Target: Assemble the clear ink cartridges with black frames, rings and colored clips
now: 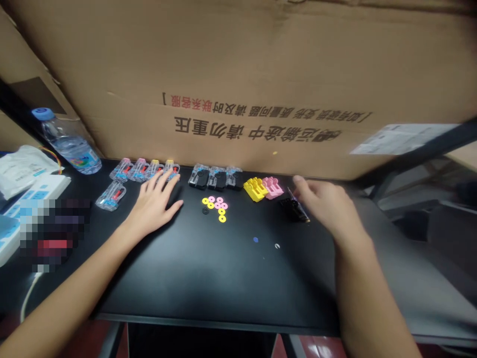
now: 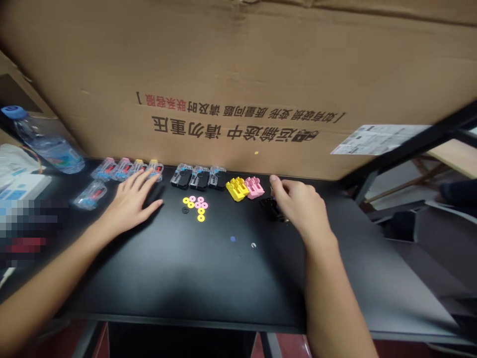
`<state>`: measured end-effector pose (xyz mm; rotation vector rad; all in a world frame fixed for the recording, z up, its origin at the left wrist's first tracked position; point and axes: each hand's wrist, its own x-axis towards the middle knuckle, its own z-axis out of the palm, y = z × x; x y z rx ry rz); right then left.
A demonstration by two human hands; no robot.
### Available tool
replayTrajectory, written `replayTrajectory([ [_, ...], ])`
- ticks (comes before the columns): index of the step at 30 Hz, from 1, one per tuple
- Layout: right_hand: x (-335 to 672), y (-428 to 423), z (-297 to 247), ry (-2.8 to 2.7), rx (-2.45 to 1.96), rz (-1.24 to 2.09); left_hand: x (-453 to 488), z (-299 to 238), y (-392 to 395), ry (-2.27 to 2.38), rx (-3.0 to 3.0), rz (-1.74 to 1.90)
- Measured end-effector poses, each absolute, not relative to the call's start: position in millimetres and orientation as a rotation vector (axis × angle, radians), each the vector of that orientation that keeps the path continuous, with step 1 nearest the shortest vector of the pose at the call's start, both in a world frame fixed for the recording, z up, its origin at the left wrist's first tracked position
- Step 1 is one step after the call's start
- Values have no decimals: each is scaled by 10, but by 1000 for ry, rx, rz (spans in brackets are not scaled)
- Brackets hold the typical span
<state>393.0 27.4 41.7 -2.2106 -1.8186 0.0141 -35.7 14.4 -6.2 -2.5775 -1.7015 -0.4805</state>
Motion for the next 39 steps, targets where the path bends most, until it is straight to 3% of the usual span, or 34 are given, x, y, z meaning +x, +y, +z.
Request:
replayTrajectory([
  [7, 4028, 313, 360, -1981, -2386, 361, -279, -53, 102, -1735, -2540, -408],
  [13, 3753, 243, 311, -2182, -1815, 925, -201, -52, 51, -1863, -2463, -273],
  [19, 3203, 63, 295, -2191, -1471, 1253, -267, 54, 60, -2182, -2216, -50],
  [27, 3081, 29, 261, -2184, -1409, 1266, -486, 84, 166, -2524, -2082, -71],
  [33, 2962, -23, 310, -2119, -1320, 1388, -323, -165, 29, -2198, -2270, -454],
  [39, 2695, -101, 175, -2011, -1256, 1488, 18, -99, -157, -2043, -2387, -528],
])
